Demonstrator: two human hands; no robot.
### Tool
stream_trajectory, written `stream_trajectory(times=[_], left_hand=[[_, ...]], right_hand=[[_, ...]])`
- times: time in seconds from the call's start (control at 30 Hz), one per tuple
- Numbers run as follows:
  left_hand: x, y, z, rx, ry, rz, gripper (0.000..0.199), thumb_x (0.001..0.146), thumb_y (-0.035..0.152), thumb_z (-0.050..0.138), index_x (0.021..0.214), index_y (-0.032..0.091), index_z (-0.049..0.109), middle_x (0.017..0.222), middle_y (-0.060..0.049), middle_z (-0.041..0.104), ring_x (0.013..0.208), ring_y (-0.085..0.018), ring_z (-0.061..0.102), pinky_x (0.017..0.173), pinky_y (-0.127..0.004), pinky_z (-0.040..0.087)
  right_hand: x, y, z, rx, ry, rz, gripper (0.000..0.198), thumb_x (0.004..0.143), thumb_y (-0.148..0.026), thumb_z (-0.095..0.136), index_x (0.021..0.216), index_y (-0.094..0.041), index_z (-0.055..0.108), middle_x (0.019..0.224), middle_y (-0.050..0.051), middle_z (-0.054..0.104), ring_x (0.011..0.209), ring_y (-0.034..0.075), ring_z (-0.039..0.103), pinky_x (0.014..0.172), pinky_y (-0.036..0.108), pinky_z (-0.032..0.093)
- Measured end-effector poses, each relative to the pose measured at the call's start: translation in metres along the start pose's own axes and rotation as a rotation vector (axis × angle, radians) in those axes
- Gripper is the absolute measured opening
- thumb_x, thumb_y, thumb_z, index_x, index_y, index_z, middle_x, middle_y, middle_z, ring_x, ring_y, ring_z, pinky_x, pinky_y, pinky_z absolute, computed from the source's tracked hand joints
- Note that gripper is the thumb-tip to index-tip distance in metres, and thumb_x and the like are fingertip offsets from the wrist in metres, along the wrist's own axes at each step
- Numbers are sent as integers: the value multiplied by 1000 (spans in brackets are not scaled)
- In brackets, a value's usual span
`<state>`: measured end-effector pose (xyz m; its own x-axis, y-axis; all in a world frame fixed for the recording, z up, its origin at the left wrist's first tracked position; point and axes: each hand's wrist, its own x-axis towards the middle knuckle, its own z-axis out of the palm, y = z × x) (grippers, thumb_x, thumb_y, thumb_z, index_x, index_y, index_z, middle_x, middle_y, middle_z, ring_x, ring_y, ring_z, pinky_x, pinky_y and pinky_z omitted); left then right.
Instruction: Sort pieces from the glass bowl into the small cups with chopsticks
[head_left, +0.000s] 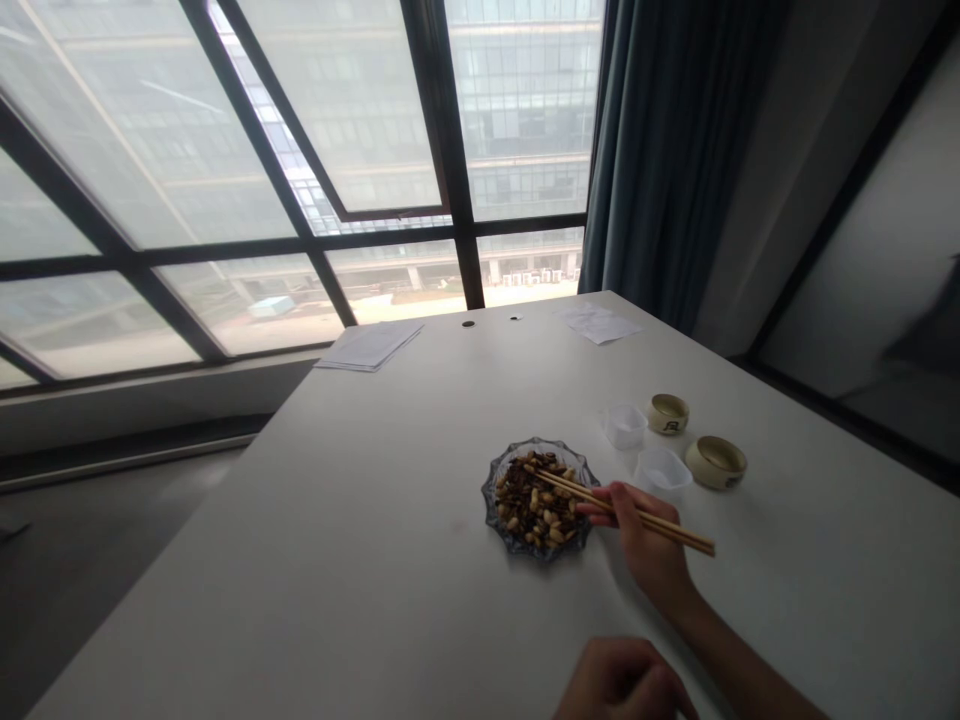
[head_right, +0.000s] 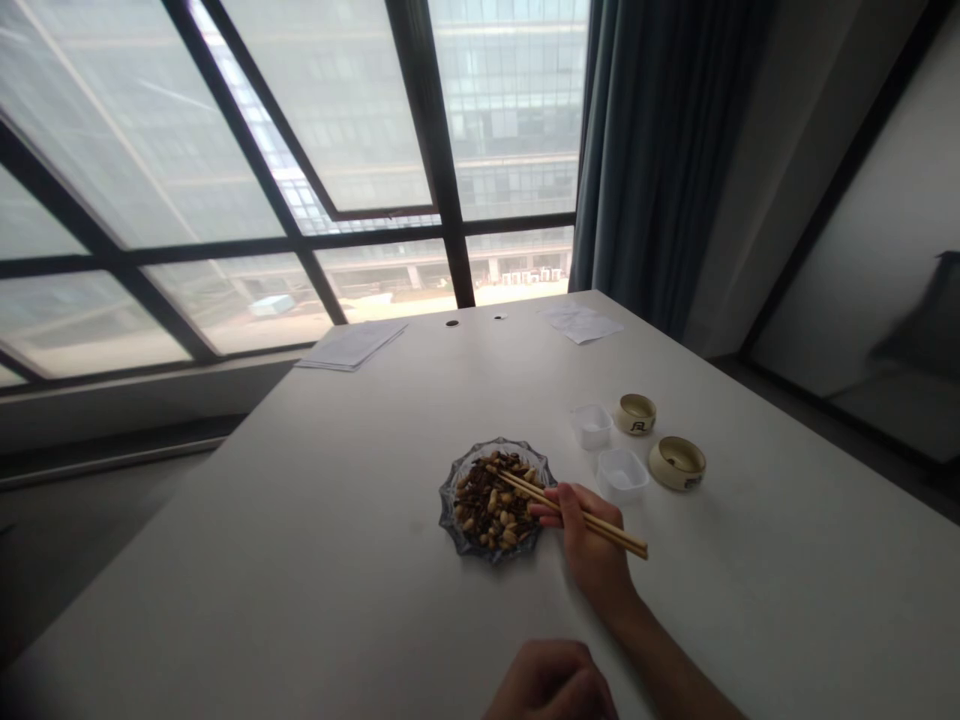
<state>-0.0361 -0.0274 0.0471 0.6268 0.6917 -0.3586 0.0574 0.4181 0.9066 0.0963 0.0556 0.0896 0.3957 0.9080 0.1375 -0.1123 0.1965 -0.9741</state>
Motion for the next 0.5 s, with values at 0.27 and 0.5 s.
stream_trajectory(times=[0.27,0.5], left_hand=[[-2,4,-1,21,5,13,51,79,65,78,78,14,75,59,1,50,60,-13,49,60,-23,40],[-1,9,0,56,14,7,46,81,60,75,76,15,73,61,1,50,64,-14,50,61,-23,40]], right_hand=[[11,-32,-14,1,197,-115,50,85,-61,77,82,-11,78,75,13,80,65,28,81,61,32,69],[44,-89,-90,-189,609,-356,41,94,-50,69,88,-10,77,75,11,79,62,23,78,64,31,68]])
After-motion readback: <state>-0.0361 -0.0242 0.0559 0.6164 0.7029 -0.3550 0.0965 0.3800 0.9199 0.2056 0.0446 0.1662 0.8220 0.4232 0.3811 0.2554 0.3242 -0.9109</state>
